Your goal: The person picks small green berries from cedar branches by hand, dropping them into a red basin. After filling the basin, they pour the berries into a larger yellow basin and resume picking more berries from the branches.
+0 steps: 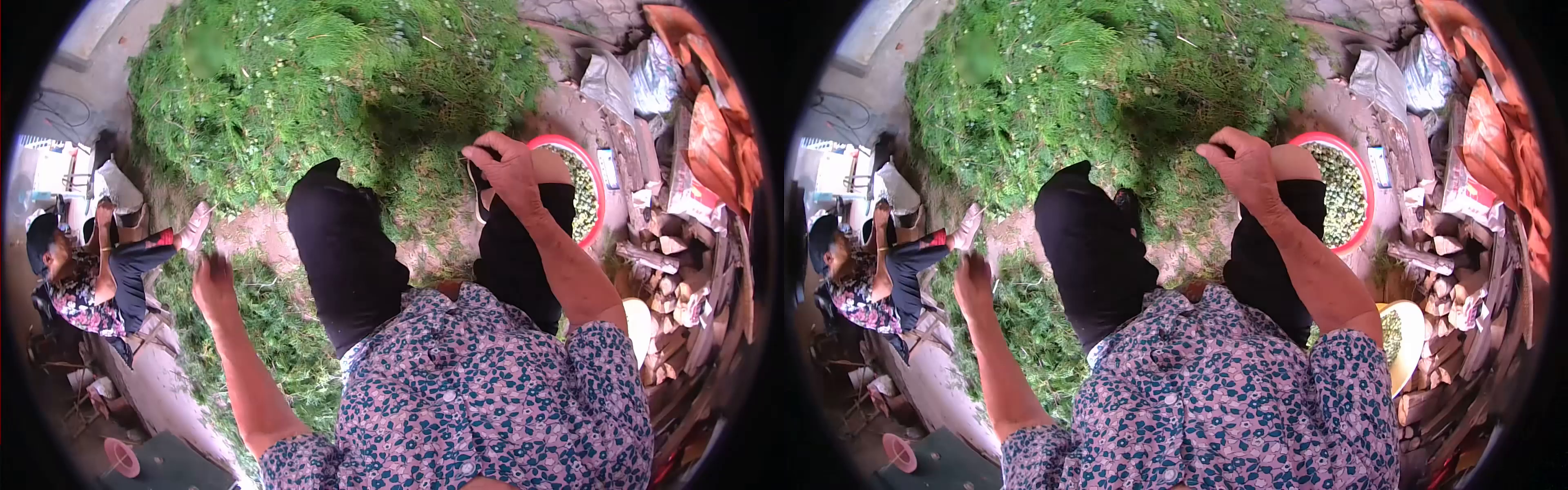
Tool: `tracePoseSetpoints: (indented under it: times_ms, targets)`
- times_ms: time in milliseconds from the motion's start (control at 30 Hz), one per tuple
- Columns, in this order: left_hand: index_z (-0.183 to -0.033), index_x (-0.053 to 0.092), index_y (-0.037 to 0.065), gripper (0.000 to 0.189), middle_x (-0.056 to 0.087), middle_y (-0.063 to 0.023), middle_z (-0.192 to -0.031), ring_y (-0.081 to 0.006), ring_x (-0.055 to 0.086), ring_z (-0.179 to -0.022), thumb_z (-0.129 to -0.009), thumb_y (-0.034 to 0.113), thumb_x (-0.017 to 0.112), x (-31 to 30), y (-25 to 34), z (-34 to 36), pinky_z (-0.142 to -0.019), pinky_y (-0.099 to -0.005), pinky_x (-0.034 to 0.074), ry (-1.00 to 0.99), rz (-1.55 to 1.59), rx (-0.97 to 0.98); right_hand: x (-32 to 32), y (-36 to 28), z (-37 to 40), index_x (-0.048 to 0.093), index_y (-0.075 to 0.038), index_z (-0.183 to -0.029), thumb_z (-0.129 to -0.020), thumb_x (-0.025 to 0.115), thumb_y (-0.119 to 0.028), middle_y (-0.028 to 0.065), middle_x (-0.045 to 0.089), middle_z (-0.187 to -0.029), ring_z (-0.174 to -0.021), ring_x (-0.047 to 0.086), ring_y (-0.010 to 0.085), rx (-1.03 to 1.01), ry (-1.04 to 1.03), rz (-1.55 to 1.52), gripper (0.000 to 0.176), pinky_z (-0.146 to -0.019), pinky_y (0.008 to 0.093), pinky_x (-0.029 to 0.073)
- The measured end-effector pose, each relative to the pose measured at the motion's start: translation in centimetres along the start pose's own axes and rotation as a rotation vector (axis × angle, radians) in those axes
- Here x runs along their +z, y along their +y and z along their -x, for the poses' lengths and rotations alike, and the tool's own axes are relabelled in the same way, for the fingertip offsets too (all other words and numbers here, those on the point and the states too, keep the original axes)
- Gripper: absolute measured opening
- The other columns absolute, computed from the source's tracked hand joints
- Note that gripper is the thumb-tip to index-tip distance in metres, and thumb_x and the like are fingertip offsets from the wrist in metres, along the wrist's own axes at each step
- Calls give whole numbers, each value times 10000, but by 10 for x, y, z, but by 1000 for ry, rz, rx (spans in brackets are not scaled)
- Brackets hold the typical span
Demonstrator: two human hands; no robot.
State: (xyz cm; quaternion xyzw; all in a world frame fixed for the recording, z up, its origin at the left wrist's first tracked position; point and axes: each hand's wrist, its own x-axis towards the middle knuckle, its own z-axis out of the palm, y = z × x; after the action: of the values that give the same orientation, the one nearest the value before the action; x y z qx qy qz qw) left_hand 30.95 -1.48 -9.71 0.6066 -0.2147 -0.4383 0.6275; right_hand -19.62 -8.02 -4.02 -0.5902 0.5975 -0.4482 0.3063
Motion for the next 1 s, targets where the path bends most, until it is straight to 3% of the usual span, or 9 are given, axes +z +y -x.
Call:
tracePoseSetpoints:
  times_ms: [100,267,400,567,667,700,767,867,1000]
  targets:
    - [-998,524,19,168,565,-83,-891,-182,546,-815,-843,83,526,118,52,-11,-727,-295,445,-220,318,-75,-4,20,-2,593,0,-791,-730,628,-70,85,539,-619,-569,542,187,-332,101,128,100,-558,278,431]
    - [-975,537,11,162,598,-93,-830,-185,573,-691,-816,41,543,244,58,-16,-633,-307,504,-349,400,8,-13,0,-3,611,4,-792,-733,634,-99,69,559,-666,-631,544,151,29,-78,149,121,-584,262,424]
    - [-955,539,5,137,609,-93,-798,-177,583,-632,-826,44,512,304,15,-24,-554,-274,513,-253,413,-248,-6,-11,-9,609,10,-796,-729,642,-87,75,569,-705,-601,543,127,-66,-35,314,123,-535,249,416]
    - [-915,522,74,84,608,-68,-758,-187,586,-636,-844,68,477,345,-37,-72,-539,-305,485,-170,457,-482,20,-10,-50,624,-9,-794,-709,644,-124,127,603,-726,-638,583,205,61,-186,-5,145,-537,281,438]
    - [-920,508,93,88,608,-62,-779,-186,582,-659,-845,66,471,352,-52,-98,-559,-309,473,-150,532,-494,33,-23,-84,616,23,-817,-744,594,-102,134,595,-708,-553,585,150,407,-428,134,146,-529,281,448]
    - [-920,508,93,88,608,-62,-779,-186,582,-659,-845,66,471,352,-49,-101,-559,-309,473,-147,545,-488,44,-13,-95,616,23,-817,-744,594,-102,134,595,-708,-553,585,150,396,-434,142,146,-529,281,448]
    - [-926,509,95,95,609,-59,-799,-179,575,-665,-843,66,473,351,-43,-99,-575,-301,468,-88,521,-525,64,6,-115,610,28,-829,-755,560,-78,126,592,-686,-508,572,133,-92,-231,167,139,-513,273,446]
    - [-960,498,74,118,608,-59,-815,-163,567,-658,-843,73,481,353,-16,-92,-579,-285,466,-93,628,-465,105,-14,-146,609,20,-841,-758,527,-47,125,605,-705,-521,579,160,162,-231,-88,134,-513,274,452]
    - [-990,487,69,141,591,-40,-812,-136,541,-656,-850,76,477,341,2,-98,-578,-261,447,5,760,-391,173,-23,-195,607,18,-865,-777,496,-1,116,615,-724,-540,584,152,50,-209,-132,143,-525,281,471]
